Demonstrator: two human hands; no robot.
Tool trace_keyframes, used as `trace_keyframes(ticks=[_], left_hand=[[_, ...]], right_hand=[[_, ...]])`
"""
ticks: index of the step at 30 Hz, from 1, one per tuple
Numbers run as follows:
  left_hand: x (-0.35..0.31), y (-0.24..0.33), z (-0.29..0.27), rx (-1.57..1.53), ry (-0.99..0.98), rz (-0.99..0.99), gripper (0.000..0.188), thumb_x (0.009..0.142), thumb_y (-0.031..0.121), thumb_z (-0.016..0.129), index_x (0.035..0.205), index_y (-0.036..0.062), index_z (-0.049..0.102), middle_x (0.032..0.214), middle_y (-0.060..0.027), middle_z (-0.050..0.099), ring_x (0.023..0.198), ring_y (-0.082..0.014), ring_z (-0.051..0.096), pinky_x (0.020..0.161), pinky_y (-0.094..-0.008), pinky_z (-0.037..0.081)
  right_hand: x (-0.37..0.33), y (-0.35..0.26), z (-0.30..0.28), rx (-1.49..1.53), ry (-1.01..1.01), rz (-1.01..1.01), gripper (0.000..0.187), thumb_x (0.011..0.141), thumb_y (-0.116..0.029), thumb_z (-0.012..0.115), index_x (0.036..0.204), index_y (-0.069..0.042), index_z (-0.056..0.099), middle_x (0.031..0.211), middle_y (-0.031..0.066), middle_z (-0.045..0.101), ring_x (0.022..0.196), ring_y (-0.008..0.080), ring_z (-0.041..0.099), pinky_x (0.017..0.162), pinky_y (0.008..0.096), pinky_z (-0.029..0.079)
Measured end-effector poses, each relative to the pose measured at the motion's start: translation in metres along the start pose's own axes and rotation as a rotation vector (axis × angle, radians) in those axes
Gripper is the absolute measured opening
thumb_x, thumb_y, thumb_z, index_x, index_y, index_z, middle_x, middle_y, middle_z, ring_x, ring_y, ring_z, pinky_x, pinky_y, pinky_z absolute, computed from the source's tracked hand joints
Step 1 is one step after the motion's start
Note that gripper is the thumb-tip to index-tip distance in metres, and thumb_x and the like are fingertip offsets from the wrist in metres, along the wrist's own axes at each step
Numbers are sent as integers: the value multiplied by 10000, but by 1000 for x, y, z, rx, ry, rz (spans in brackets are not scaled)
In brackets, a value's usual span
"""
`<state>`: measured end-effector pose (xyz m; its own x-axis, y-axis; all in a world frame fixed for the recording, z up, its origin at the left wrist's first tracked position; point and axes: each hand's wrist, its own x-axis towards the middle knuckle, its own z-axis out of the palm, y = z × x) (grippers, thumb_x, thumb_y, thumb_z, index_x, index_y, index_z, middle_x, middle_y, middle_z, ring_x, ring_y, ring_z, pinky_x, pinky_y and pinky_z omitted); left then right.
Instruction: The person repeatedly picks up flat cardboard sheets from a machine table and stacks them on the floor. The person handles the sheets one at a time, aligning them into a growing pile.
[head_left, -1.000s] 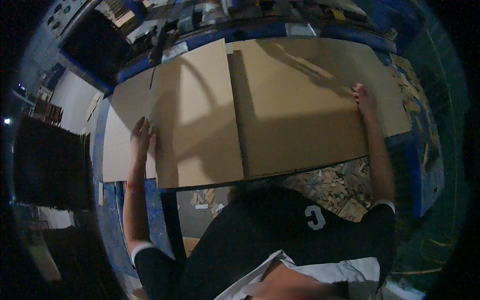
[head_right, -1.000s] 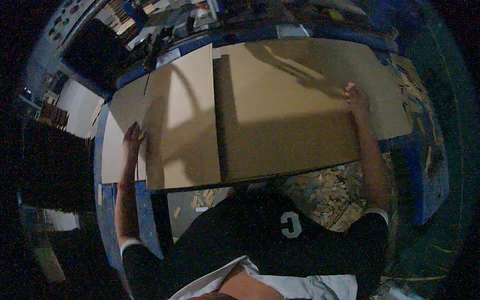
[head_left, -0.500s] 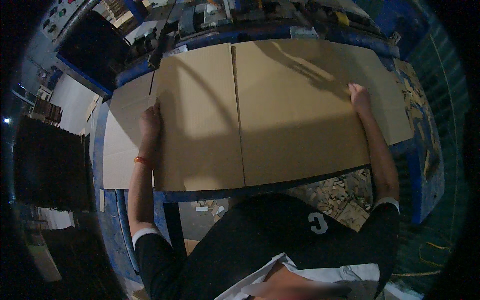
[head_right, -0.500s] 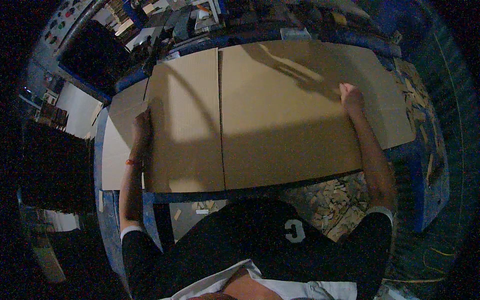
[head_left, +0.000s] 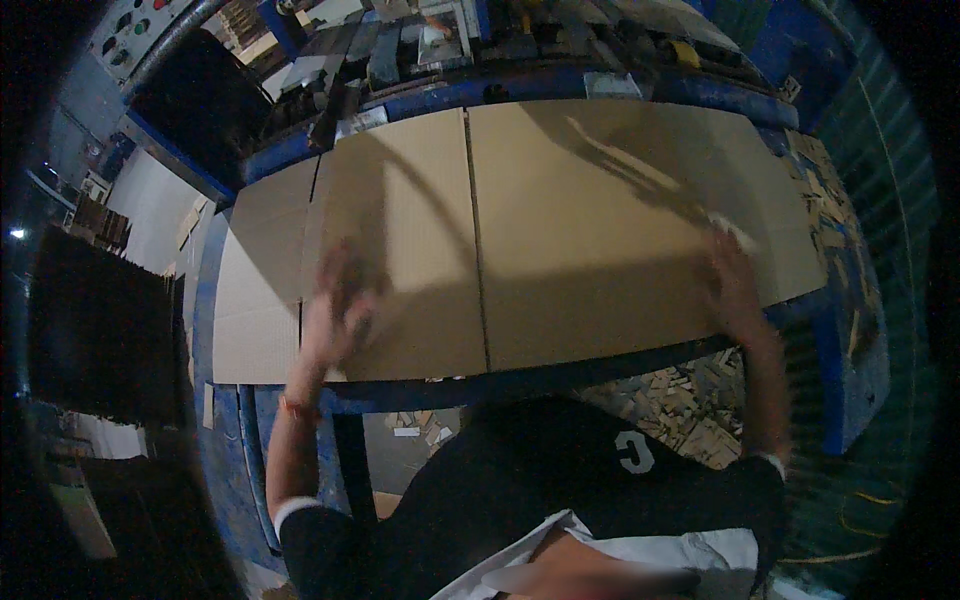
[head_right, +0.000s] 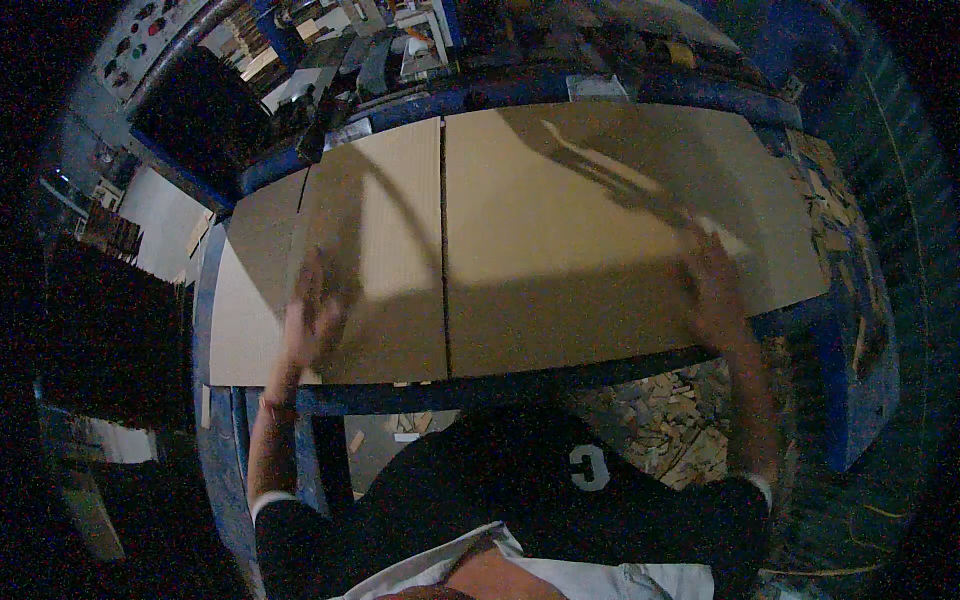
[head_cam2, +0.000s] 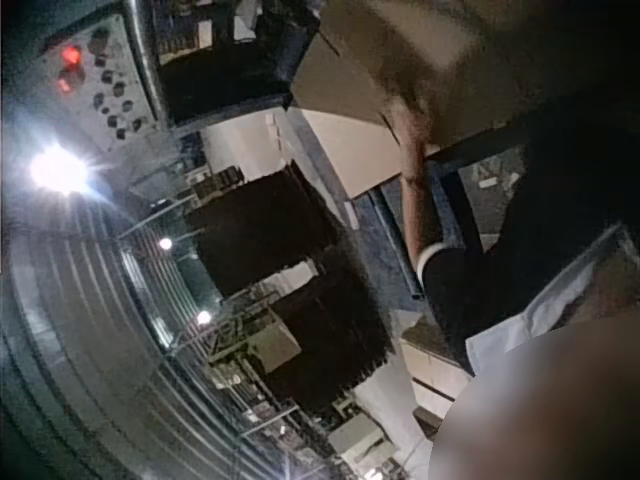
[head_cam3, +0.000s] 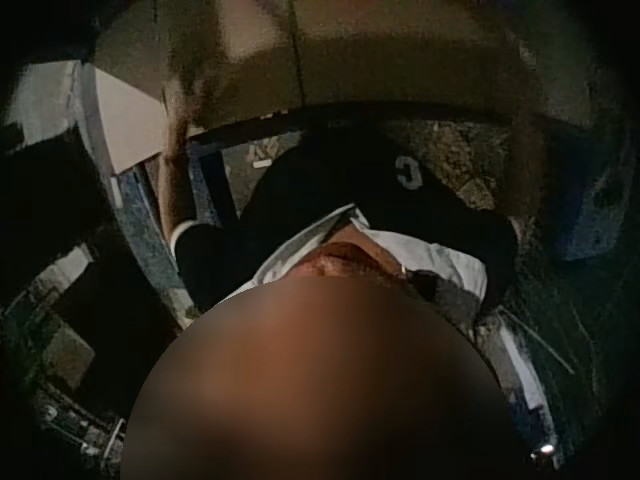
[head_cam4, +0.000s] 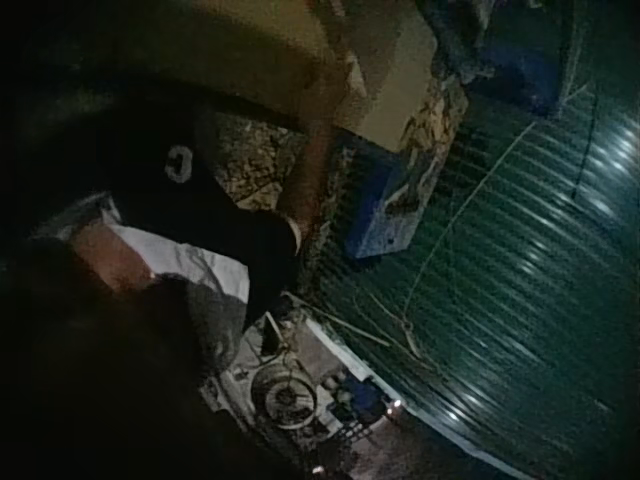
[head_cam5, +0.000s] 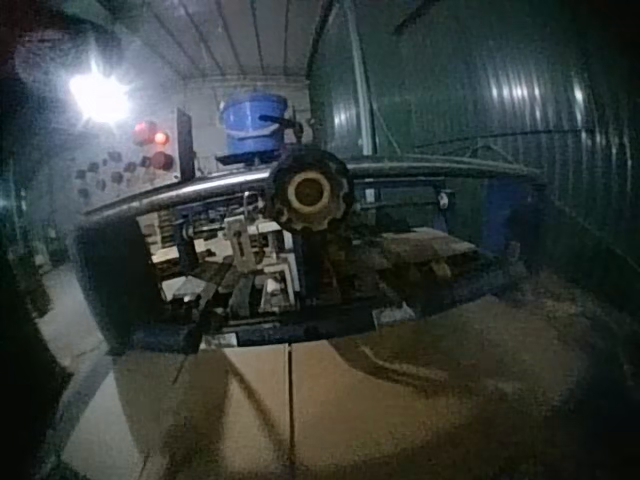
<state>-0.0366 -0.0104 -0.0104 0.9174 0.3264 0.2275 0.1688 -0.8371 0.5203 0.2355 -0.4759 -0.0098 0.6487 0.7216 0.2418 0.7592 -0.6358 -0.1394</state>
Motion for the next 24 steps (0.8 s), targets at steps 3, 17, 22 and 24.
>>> trace_keyframes(ticks=[3,17,22,24], left_hand=[[-47,32,10,144,-167,166,905,711,437,665,1372,20,207,1397,-206,251,1310,-348,206,1076,-435,181],[-17,-22,7,413,149,442,760,713,371,633,1323,35,328,1305,-158,411,1187,-369,389,1023,-449,296],[53,-40,7,241,127,204,676,777,345,589,1322,42,328,1328,-139,378,1222,-331,354,1026,-462,277],[98,-35,9,323,245,173,660,797,330,583,1330,46,315,1337,-133,364,1247,-315,320,1033,-457,254]], right_hand=[[-42,-9,5,69,-167,-32,760,624,-305,732,1279,-62,433,1426,139,248,1329,337,176,1071,425,186],[40,35,27,158,-4,-247,799,514,-423,780,1228,-194,506,1358,111,371,1262,379,295,1030,466,276],[102,36,42,83,-77,-61,699,619,-407,722,1226,-133,510,1386,122,318,1249,366,316,1012,422,312],[136,26,53,50,11,11,627,686,-376,690,1229,-122,506,1395,130,299,1247,355,323,1007,417,318]])
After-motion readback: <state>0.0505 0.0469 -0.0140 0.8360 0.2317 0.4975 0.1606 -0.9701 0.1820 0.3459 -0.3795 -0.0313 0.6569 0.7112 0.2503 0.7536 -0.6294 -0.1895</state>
